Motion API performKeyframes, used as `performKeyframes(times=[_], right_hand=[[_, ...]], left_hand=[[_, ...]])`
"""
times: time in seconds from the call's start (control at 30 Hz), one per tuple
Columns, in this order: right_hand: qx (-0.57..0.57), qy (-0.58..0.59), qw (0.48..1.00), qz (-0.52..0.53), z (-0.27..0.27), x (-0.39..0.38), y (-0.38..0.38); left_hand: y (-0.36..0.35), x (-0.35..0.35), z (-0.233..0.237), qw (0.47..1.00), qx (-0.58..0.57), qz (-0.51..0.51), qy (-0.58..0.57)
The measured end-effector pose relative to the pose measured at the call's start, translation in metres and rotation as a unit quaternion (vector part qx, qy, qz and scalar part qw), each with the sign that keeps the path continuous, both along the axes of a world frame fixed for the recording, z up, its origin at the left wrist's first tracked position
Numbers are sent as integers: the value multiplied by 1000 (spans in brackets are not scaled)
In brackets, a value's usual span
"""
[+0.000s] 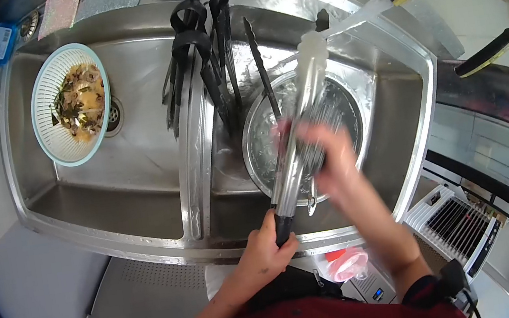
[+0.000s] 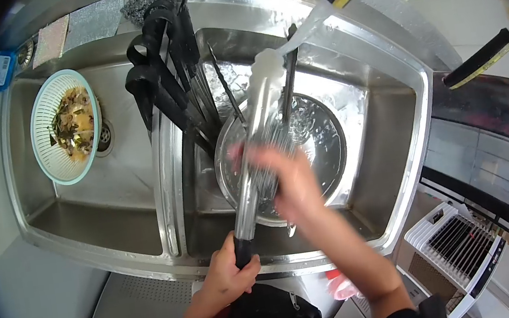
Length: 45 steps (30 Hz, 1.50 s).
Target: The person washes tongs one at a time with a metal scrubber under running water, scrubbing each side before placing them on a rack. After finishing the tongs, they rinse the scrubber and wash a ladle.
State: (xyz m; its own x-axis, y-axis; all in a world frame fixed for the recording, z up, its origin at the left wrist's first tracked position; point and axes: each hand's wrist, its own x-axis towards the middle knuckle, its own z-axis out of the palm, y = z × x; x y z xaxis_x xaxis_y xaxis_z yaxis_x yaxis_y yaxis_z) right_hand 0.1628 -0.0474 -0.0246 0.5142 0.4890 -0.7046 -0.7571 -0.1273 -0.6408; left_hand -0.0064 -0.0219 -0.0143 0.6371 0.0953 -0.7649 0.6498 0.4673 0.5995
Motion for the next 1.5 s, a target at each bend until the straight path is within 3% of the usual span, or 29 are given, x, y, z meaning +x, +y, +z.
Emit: performKeyframes(times=[0.07,0.13,0.2,0.27,0.4,0.47,0.57,0.63,0.67,0.73,0.8,0.87,0.9,0.93,1.0,1.07,1.1,1.13,1.2,1.23,1.27,1.33,1.4,1.47,1.5], right_hand=[[56,-30,997,-46,-4,48,20],[66,-53,995,-58,-6,43,22],[-9,-33,999,-20,8,-8,3],[-6,-9,998,-55,8,-54,-20],[-56,-20,994,-93,14,-58,-28],[-20,-28,998,-47,4,-24,-12],[-7,-78,991,-110,-15,65,21],[15,-204,973,-107,-38,117,18],[10,-207,966,-154,-29,120,10],[-73,-270,958,-69,-25,100,-28],[-231,-341,909,68,-34,73,-79],[-211,-437,871,76,-12,41,-100],[-199,-546,807,105,8,37,-101],[-193,-655,704,196,22,34,-110],[-177,-712,517,441,67,26,-96],[-123,-668,506,532,86,30,-84],[-107,-699,454,542,87,41,-89],[-129,-711,465,512,84,48,-100],[-190,-725,496,438,94,60,-110],[-263,-720,493,411,95,65,-116],[-335,-709,487,385,94,70,-121],[-416,-662,531,325,84,85,-127],[-464,-644,536,288,78,95,-128],[-491,-630,551,241,68,103,-136],[-509,-610,564,225,67,104,-137]], left_hand=[[-6,3,3,999,-18,14,-32],[-7,5,5,999,-23,14,-26],[-2,7,1,999,-26,20,-24],[2,4,-5,997,55,-2,-52],[-3,4,-1,996,68,-6,-66],[1,7,0,998,48,-12,-31],[-5,-7,4,998,53,-20,-39],[-3,-15,11,998,49,-29,-30],[4,-18,17,996,54,-63,-12],[20,-24,28,993,67,-94,-2],[35,-26,39,988,82,-133,-19],[50,-27,49,980,111,-165,-21],[56,-27,54,969,113,-220,-9],[58,-26,60,955,115,-274,5],[73,-3,78,952,90,-294,1],[84,18,86,882,122,-442,-110],[90,31,87,861,133,-466,-153],[98,47,87,840,131,-497,-175],[116,73,67,858,152,-404,-279],[122,91,51,871,208,-272,-351],[133,113,45,922,82,-180,-333],[137,153,4,904,52,-90,-414],[120,192,-24,928,-68,178,-320],[109,223,-46,868,-238,330,-285],[106,230,-58,901,-202,255,-286]])
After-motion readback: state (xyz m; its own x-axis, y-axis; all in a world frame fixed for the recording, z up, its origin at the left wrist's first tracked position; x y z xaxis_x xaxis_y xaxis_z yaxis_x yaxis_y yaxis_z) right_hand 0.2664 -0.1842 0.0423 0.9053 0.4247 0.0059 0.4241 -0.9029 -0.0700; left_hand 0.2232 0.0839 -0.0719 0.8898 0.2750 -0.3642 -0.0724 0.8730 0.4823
